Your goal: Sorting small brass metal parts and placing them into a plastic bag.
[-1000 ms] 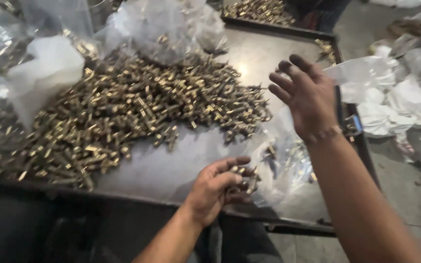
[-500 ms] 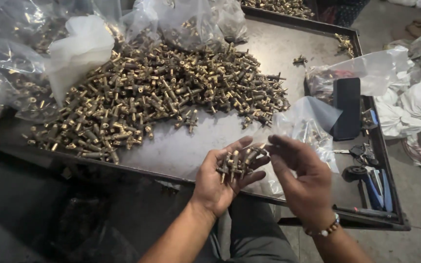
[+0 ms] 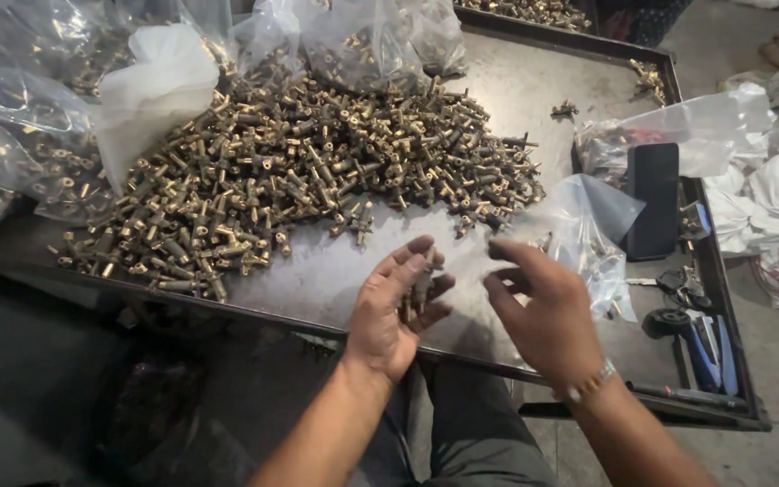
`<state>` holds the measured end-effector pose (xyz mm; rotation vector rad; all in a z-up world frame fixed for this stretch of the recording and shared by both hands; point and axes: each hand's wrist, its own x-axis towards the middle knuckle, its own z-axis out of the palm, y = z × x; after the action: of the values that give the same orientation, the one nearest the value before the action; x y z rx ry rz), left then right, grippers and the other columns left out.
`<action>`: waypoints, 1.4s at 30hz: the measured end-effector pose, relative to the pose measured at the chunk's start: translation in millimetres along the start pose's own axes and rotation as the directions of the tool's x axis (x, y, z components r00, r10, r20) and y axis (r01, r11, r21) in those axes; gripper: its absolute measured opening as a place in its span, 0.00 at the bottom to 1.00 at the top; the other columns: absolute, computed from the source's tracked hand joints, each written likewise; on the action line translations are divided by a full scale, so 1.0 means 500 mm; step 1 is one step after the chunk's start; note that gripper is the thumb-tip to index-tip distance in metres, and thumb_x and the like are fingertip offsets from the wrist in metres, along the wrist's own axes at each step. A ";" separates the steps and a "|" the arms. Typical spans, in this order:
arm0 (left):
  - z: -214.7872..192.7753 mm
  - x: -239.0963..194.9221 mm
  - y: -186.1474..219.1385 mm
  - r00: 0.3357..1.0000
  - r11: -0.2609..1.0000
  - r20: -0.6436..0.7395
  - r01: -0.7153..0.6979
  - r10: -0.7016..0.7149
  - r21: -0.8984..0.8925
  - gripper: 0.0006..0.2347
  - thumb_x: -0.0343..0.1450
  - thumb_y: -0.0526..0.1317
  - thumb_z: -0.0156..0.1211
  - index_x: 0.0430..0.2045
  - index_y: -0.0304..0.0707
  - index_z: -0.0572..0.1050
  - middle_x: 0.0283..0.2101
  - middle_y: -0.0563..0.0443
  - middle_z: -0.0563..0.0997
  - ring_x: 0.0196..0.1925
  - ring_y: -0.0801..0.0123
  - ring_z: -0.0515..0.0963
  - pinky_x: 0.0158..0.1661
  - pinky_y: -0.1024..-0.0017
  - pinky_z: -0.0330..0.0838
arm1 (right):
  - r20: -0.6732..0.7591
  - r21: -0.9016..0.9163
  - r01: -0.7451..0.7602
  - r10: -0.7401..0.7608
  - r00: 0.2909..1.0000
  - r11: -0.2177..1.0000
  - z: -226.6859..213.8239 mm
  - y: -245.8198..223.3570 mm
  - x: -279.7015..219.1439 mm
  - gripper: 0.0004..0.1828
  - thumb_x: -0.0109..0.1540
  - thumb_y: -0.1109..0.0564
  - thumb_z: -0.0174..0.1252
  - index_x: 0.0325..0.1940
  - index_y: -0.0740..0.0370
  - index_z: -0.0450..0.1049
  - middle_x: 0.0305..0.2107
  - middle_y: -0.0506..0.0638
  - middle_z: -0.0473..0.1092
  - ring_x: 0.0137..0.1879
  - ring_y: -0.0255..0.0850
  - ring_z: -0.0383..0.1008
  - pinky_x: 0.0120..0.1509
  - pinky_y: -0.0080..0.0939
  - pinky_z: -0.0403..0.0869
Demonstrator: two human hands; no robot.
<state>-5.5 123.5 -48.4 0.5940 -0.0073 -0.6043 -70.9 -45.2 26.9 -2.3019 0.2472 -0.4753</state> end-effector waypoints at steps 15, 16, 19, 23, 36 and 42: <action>0.021 -0.015 0.020 0.997 0.975 0.052 -0.052 0.065 -0.215 0.43 0.69 0.69 0.45 0.69 0.27 0.60 0.63 0.37 0.74 0.60 0.51 0.77 0.59 0.53 0.74 | 0.075 -0.582 -0.076 0.147 0.986 0.810 0.082 0.055 0.109 0.17 0.56 0.45 0.66 0.44 0.53 0.76 0.36 0.55 0.78 0.43 0.56 0.78 0.46 0.57 0.75; 0.023 -0.015 0.021 0.997 0.975 0.052 -0.051 0.064 -0.218 0.43 0.69 0.69 0.45 0.69 0.27 0.60 0.63 0.37 0.74 0.60 0.51 0.77 0.59 0.53 0.74 | 0.076 -0.584 -0.076 0.147 0.986 0.808 0.076 0.068 0.098 0.17 0.56 0.45 0.66 0.44 0.53 0.76 0.36 0.55 0.78 0.43 0.56 0.78 0.46 0.57 0.75; 0.026 -0.019 0.023 0.997 0.970 0.032 -0.060 0.069 -0.235 0.46 0.68 0.72 0.42 0.70 0.26 0.58 0.64 0.39 0.73 0.62 0.52 0.77 0.61 0.53 0.72 | 0.033 -0.379 -0.040 0.057 0.998 0.925 0.064 0.104 0.069 0.16 0.54 0.47 0.70 0.41 0.55 0.80 0.34 0.51 0.80 0.37 0.48 0.80 0.42 0.47 0.76; 0.015 -0.010 0.016 0.996 0.970 0.036 -0.065 0.076 -0.234 0.43 0.68 0.69 0.46 0.67 0.27 0.60 0.62 0.39 0.74 0.60 0.54 0.78 0.59 0.52 0.74 | 0.008 0.411 -0.130 0.139 0.990 0.902 0.058 0.081 0.038 0.13 0.58 0.59 0.68 0.44 0.65 0.77 0.33 0.47 0.78 0.35 0.30 0.76 0.38 0.30 0.75; 0.050 0.006 0.001 0.994 0.999 -0.108 0.020 -0.023 -0.030 0.13 0.72 0.35 0.55 0.50 0.35 0.72 0.46 0.45 0.83 0.41 0.58 0.86 0.32 0.63 0.84 | -0.388 -0.398 0.058 -0.225 0.894 0.915 -0.016 -0.001 -0.042 0.36 0.45 0.51 0.78 0.51 0.65 0.70 0.38 0.56 0.70 0.35 0.46 0.70 0.39 0.44 0.71; 0.100 -0.015 0.021 0.998 0.996 0.031 0.044 -0.047 0.081 0.17 0.71 0.34 0.54 0.55 0.28 0.70 0.49 0.40 0.82 0.43 0.56 0.86 0.33 0.65 0.84 | -0.333 -0.081 -0.120 0.086 0.939 0.989 -0.022 0.074 -0.044 0.16 0.60 0.57 0.67 0.50 0.61 0.74 0.32 0.50 0.78 0.34 0.38 0.79 0.40 0.36 0.76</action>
<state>-15.0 108.2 -0.1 0.6634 -0.0496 -0.6602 -96.8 -71.2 1.5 -2.2826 0.5645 -0.8101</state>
